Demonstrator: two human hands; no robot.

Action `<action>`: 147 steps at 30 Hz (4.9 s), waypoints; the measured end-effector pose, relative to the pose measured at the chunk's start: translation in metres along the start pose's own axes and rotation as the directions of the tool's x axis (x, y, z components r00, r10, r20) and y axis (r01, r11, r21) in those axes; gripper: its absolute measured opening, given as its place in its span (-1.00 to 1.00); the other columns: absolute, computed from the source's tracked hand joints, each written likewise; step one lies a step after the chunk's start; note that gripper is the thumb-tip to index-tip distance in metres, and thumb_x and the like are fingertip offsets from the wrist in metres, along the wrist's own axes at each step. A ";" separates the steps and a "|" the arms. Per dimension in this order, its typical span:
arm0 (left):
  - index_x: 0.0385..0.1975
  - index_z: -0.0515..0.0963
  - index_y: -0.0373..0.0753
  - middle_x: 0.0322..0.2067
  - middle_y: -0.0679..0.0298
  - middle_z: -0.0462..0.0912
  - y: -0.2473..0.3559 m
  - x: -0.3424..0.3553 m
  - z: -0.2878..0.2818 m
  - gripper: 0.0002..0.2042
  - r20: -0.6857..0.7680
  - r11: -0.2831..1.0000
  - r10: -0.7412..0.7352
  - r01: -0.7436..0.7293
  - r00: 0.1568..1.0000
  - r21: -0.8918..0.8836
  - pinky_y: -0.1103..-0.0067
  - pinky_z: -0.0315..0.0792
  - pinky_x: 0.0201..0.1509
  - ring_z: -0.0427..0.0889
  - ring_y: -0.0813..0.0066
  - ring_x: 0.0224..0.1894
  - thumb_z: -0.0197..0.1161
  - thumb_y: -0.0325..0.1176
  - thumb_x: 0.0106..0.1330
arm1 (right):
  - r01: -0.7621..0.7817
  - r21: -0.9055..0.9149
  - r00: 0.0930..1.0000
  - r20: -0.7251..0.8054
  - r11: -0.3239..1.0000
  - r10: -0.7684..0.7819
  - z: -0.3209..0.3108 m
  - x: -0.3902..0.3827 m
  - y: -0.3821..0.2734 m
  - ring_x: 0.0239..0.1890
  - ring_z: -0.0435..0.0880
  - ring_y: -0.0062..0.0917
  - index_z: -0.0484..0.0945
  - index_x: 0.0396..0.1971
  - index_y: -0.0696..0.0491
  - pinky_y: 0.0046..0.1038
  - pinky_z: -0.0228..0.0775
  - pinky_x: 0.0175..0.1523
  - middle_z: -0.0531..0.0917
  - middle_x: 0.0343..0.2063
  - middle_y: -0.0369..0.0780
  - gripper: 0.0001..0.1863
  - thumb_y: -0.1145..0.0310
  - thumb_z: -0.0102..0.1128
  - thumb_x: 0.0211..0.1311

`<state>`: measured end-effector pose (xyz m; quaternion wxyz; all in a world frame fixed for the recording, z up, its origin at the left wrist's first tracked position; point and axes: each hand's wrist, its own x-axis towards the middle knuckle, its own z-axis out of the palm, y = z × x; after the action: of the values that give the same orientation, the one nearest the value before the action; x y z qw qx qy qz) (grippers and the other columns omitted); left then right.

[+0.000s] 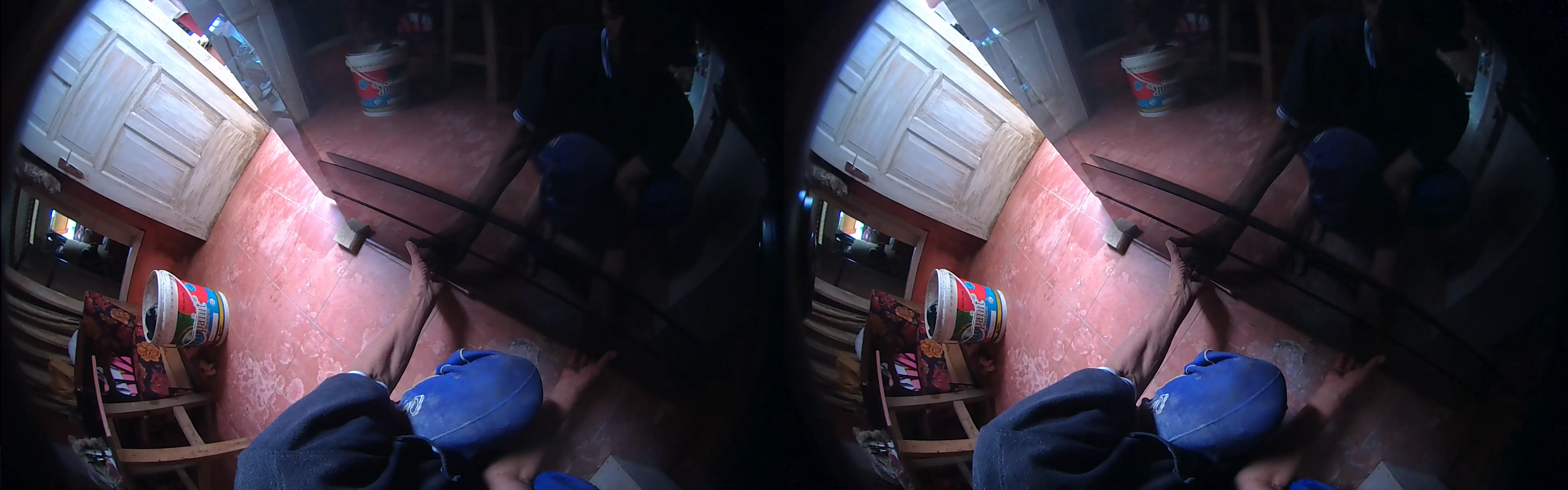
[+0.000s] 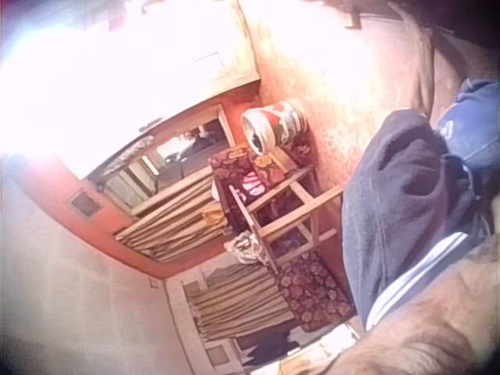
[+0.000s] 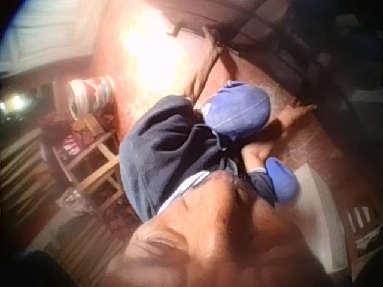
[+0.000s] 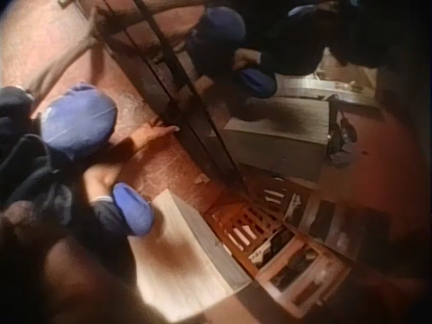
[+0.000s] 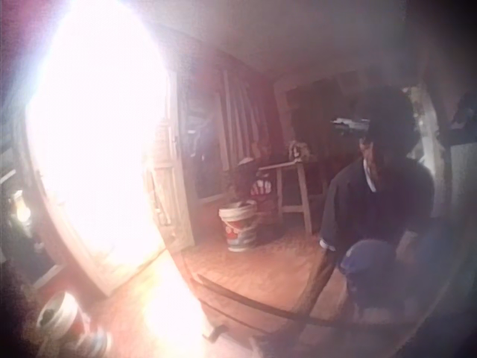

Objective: The person uses a pencil and a straight wooden guide to mark a line on a large dark sheet placed on plywood. They then lift the sheet, move it indoors, and later return to measure a wooden frame with a tape measure before measuring the dark sheet again.

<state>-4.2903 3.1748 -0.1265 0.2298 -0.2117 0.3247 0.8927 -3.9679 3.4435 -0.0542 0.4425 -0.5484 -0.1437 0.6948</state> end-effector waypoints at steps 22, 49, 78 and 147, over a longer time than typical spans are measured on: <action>0.04 0.53 -0.22 -0.23 0.20 0.64 0.007 0.013 -0.023 -0.19 0.134 0.984 -0.138 0.121 0.981 0.129 0.37 0.55 -0.02 0.62 0.34 -0.19 0.37 0.37 -0.04 | -0.028 0.021 0.985 0.173 0.999 0.024 -0.005 0.019 0.015 0.27 0.32 -0.34 0.22 0.40 -0.10 -0.26 0.22 0.30 0.36 0.25 -0.19 -0.06 -0.31 0.29 0.12; 0.01 0.62 -0.26 -0.09 -0.04 0.64 -0.010 -0.307 0.262 -0.57 0.508 -0.045 -0.855 -0.960 -0.106 -0.275 0.05 0.36 0.20 0.57 -0.08 0.01 0.31 -0.10 0.25 | 0.482 0.186 0.759 -0.578 0.856 -0.301 0.010 0.036 0.031 -0.19 0.31 -0.68 0.36 0.04 -0.01 -0.50 0.22 -0.02 0.38 -0.21 -0.37 -0.56 0.03 0.23 0.36; -0.17 0.55 -0.26 -0.25 0.04 0.60 -0.218 -1.003 0.252 -0.73 -0.554 0.216 -0.786 -0.961 -0.276 0.172 0.33 0.49 -0.28 0.61 0.15 -0.29 0.22 -0.18 0.30 | -0.279 -0.453 0.666 -0.726 0.846 -0.169 -0.456 -0.793 -0.243 0.01 0.65 -0.11 0.62 0.01 0.01 -0.12 0.45 0.17 0.68 -0.05 -0.02 -0.55 0.03 0.04 0.30; -0.03 0.52 -0.32 -0.22 0.18 0.65 -0.691 -2.880 -0.831 -0.67 -0.674 0.112 -0.739 -0.981 0.022 -0.156 0.44 0.58 -0.30 0.67 0.34 -0.27 0.02 -0.17 0.47 | 0.449 0.427 -0.155 -0.828 0.785 0.539 -2.416 -1.614 -0.442 -0.05 0.66 -0.31 0.56 0.02 0.09 -0.21 0.52 0.04 0.66 -0.08 -0.09 -0.47 0.03 0.30 0.17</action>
<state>-1.4036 2.2985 0.4771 -0.4488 -0.7542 -0.2714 0.3950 -1.6068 1.7564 0.4102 0.5088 -0.6974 0.5033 0.0392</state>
